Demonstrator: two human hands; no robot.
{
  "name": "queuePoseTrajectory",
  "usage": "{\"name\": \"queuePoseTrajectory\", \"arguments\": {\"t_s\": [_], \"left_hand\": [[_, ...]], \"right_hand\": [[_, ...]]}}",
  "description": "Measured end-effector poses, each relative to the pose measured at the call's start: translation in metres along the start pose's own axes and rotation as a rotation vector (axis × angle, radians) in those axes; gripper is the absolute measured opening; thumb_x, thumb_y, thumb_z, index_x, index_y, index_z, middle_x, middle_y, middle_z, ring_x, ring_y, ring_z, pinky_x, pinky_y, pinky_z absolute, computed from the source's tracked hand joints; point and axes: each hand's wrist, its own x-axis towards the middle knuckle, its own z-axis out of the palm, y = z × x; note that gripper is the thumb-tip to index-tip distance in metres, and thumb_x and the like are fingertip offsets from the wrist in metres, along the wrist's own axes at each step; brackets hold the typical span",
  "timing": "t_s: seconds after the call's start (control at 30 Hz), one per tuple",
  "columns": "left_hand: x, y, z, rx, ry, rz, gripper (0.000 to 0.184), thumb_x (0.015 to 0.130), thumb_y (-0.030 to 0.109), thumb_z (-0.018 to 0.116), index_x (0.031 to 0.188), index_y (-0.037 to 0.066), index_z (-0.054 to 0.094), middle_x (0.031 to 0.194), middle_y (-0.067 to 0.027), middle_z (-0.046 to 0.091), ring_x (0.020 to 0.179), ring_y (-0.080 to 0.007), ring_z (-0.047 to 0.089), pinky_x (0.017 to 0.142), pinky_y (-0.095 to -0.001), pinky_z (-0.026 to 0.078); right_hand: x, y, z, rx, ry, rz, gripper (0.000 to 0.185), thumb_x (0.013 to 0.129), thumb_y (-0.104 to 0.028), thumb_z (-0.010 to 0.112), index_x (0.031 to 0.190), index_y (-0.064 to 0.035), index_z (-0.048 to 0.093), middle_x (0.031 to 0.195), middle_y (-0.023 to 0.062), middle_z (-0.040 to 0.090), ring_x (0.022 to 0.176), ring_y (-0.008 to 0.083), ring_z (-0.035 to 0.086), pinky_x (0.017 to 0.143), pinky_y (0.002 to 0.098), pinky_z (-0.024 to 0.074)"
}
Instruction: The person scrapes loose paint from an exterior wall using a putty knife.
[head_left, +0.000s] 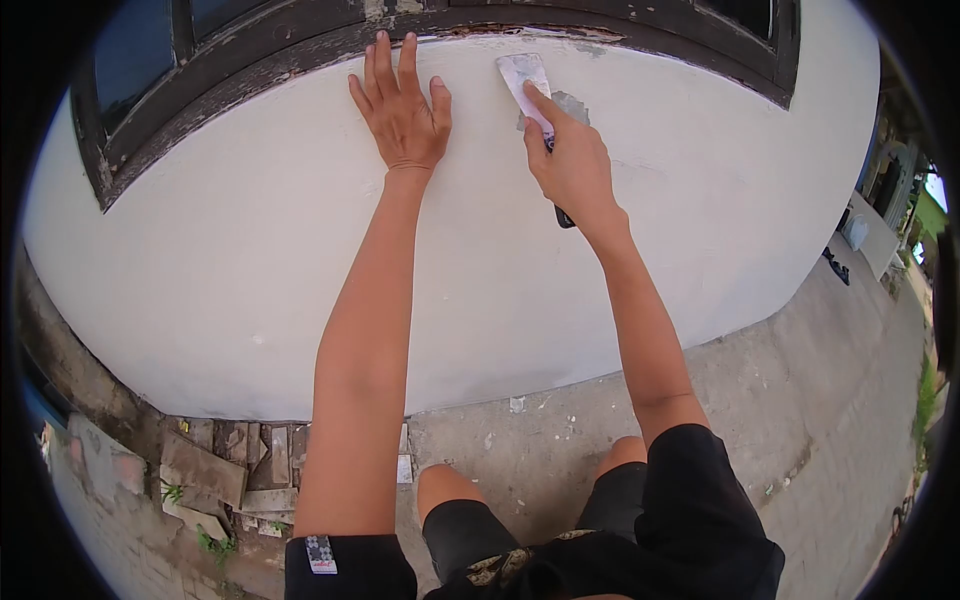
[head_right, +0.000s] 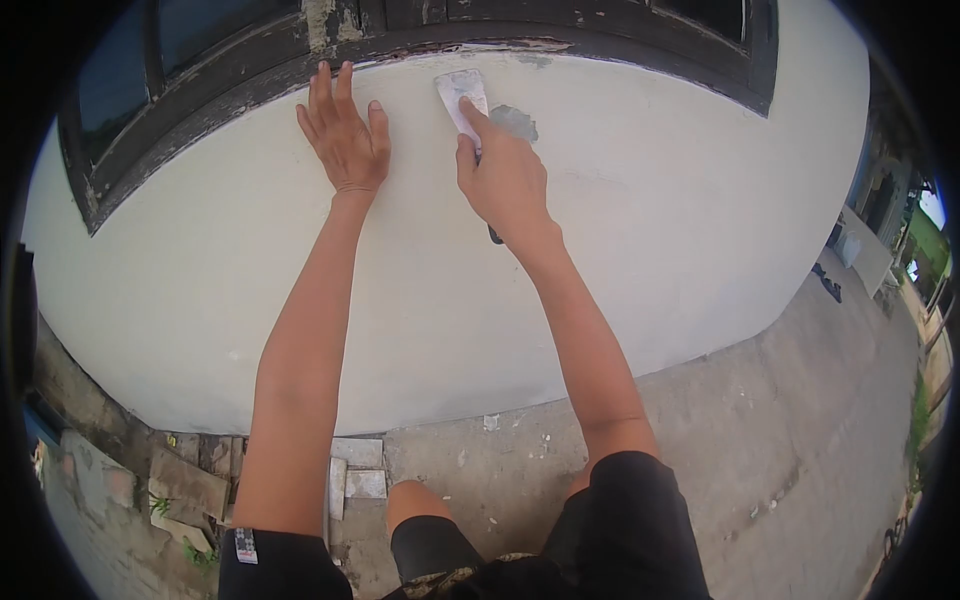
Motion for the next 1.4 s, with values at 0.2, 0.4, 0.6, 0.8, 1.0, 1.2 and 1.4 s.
{"name": "queuePoseTrajectory", "arguments": {"t_s": [0.2,0.4,0.6,0.8,1.0,1.2,1.4], "left_hand": [[-0.004,-0.002,-0.001,-0.025,0.009,-0.009,0.06,0.094,0.031,0.049,0.151,0.017,0.036,0.157,-0.0113,0.032,0.147,-0.0326,0.027,0.119,-0.0582,0.012],[-0.006,0.001,0.002,-0.03,0.034,-0.012,0.059,0.094,0.03,0.048,0.15,0.017,0.037,0.157,-0.0109,0.033,0.147,-0.0332,0.026,0.119,-0.06,0.011],[0.0,-0.001,0.001,-0.037,0.057,-0.024,0.059,0.093,0.029,0.048,0.15,0.016,0.037,0.157,-0.011,0.033,0.147,-0.0332,0.026,0.118,-0.0615,0.01],[-0.006,-0.002,-0.001,-0.056,0.078,-0.018,0.059,0.093,0.025,0.048,0.15,0.016,0.037,0.156,-0.0121,0.033,0.147,-0.034,0.027,0.118,-0.0617,0.009],[-0.003,-0.002,0.002,-0.05,0.072,-0.028,0.057,0.094,0.027,0.046,0.15,0.016,0.037,0.157,-0.0114,0.033,0.147,-0.0337,0.026,0.118,-0.0614,0.009],[-0.003,-0.002,-0.001,-0.047,0.041,-0.04,0.056,0.096,0.032,0.043,0.15,0.017,0.037,0.158,-0.0101,0.032,0.148,-0.0326,0.024,0.119,-0.0601,0.01],[-0.004,-0.003,0.0,-0.094,0.061,-0.037,0.057,0.096,0.031,0.044,0.15,0.016,0.038,0.157,-0.0104,0.033,0.148,-0.0322,0.025,0.119,-0.0598,0.01]], "right_hand": [[0.014,-0.008,0.001,0.046,0.009,0.075,0.042,0.097,-0.023,0.054,0.138,-0.0146,0.06,0.075,0.0155,0.068,0.071,0.0337,0.067,0.069,0.0441,0.0531],[0.015,-0.005,0.001,-0.019,-0.004,0.027,0.042,0.097,-0.023,0.053,0.138,-0.0149,0.06,0.08,0.0179,0.07,0.074,0.0342,0.068,0.071,0.0447,0.0533],[0.002,-0.011,-0.003,-0.046,-0.045,0.003,0.042,0.097,-0.022,0.054,0.137,-0.0138,0.06,0.081,0.019,0.069,0.072,0.0351,0.067,0.069,0.0454,0.0531],[0.008,-0.017,0.003,-0.003,-0.024,0.028,0.041,0.097,-0.022,0.054,0.137,-0.0131,0.061,0.073,0.0191,0.068,0.068,0.0356,0.067,0.067,0.0456,0.0524],[0.028,-0.017,0.012,0.045,0.005,-0.003,0.041,0.097,-0.023,0.054,0.136,-0.0116,0.061,0.076,0.0195,0.069,0.072,0.0358,0.067,0.069,0.0456,0.0524],[0.001,-0.019,0.009,-0.007,0.009,-0.03,0.041,0.097,-0.021,0.054,0.136,-0.0111,0.061,0.076,0.0208,0.069,0.072,0.0373,0.067,0.068,0.0462,0.0519],[0.023,-0.031,0.009,0.029,-0.014,0.036,0.041,0.096,-0.02,0.055,0.135,-0.0117,0.061,0.079,0.0205,0.07,0.076,0.0376,0.068,0.069,0.0471,0.0517]]}}
